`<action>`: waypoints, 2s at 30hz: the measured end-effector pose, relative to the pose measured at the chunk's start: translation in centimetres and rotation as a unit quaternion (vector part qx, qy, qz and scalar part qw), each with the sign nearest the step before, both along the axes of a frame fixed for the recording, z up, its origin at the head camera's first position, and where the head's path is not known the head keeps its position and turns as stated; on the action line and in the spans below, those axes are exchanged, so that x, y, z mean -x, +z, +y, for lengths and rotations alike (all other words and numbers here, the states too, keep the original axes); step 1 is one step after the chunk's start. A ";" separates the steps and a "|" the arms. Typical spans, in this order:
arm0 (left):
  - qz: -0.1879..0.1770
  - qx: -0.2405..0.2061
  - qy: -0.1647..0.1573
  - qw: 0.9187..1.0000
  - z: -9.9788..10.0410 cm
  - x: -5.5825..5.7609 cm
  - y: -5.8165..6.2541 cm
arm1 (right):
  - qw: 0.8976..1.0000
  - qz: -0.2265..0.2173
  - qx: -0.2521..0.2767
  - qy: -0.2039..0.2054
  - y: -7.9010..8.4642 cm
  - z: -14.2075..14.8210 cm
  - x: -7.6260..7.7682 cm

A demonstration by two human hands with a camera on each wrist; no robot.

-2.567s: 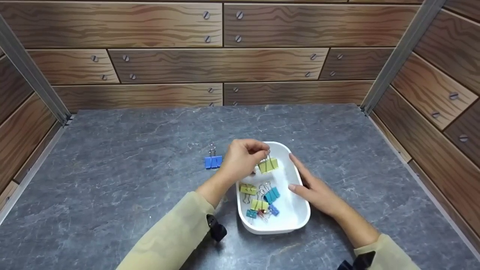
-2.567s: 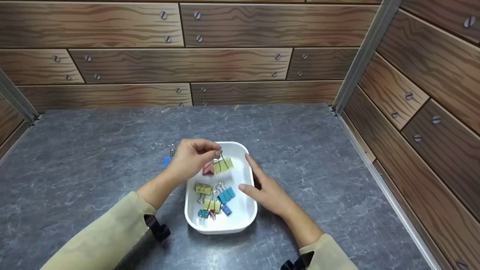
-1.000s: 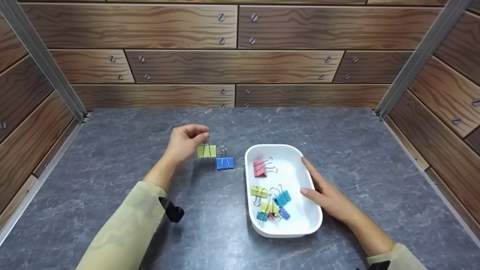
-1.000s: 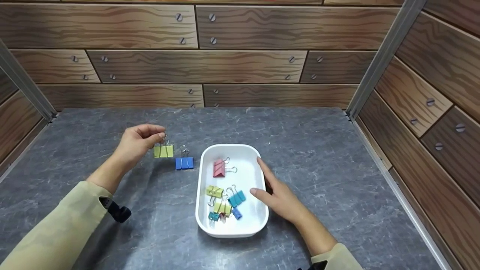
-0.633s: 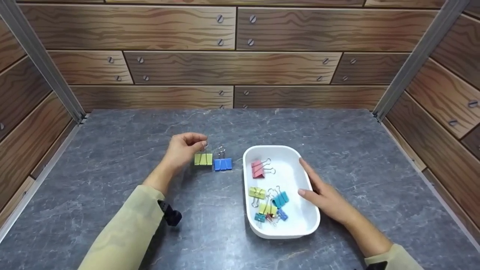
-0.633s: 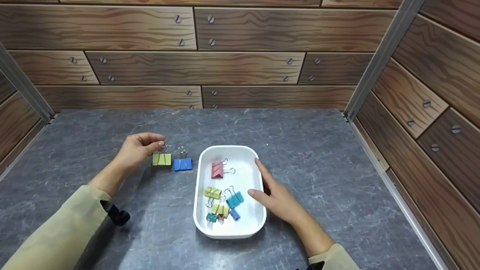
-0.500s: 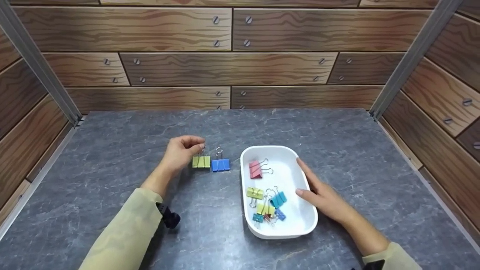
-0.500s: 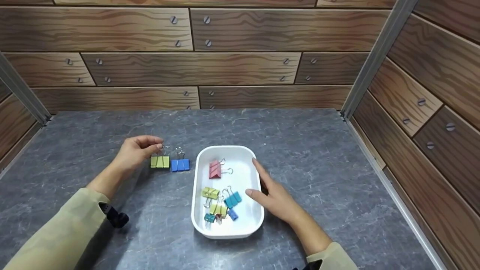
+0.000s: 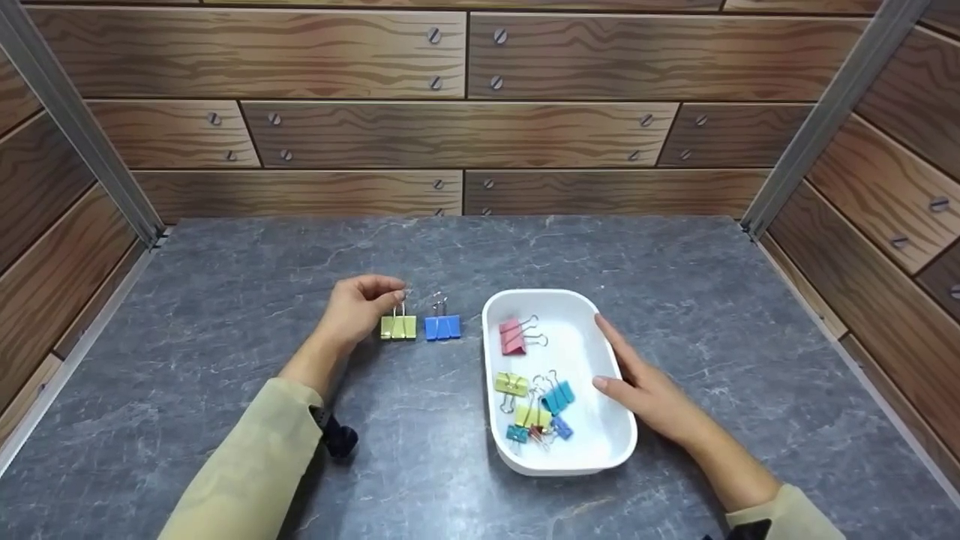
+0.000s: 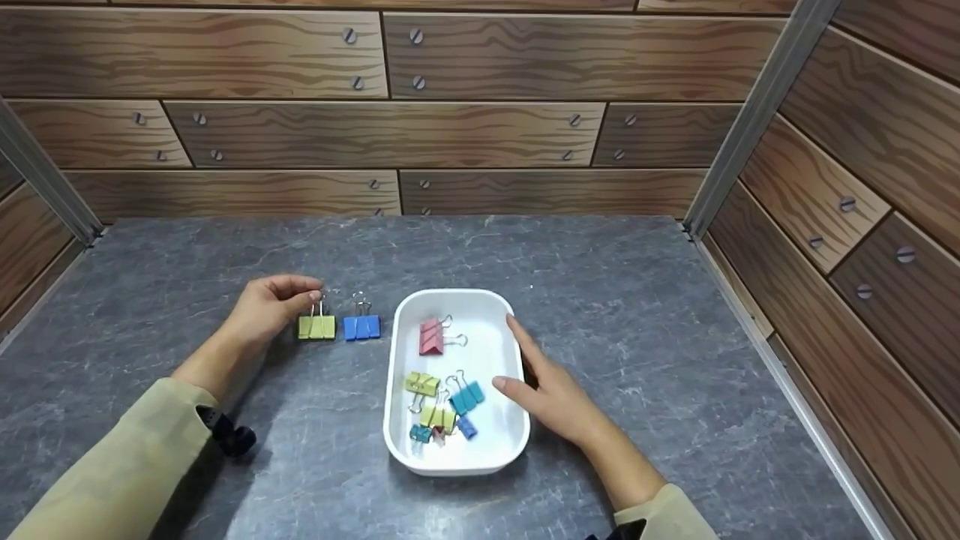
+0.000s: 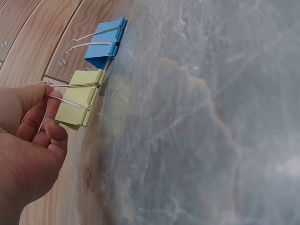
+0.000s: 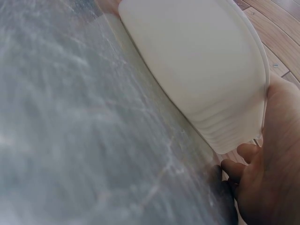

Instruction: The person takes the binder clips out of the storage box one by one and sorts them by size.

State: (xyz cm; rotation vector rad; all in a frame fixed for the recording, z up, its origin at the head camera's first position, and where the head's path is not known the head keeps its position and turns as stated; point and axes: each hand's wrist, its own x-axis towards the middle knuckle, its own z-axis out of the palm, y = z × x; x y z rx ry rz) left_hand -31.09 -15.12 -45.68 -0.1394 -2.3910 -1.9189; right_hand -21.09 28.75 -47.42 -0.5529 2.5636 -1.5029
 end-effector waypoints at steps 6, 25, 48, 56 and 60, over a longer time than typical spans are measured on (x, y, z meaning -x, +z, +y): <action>-0.001 -0.008 0.012 1.000 -0.1 -0.1 -0.3 | 1.000 -0.001 -0.012 -0.005 0.0 -0.1 0.0; -0.013 -0.044 0.013 0.999 -0.2 0.1 -0.9 | 1.000 -0.009 0.004 0.003 0.0 0.0 0.0; -0.014 0.016 -0.037 0.999 -1.4 -0.9 4.1 | 1.000 -0.011 0.009 0.003 0.1 0.1 0.0; 0.020 0.065 -0.139 0.988 1.8 -1.6 8.6 | 1.000 -0.007 0.006 0.002 -0.1 0.0 -0.1; 0.031 0.081 -0.204 0.975 4.3 -1.4 9.9 | 1.000 -0.007 0.009 0.003 -0.2 0.1 -0.2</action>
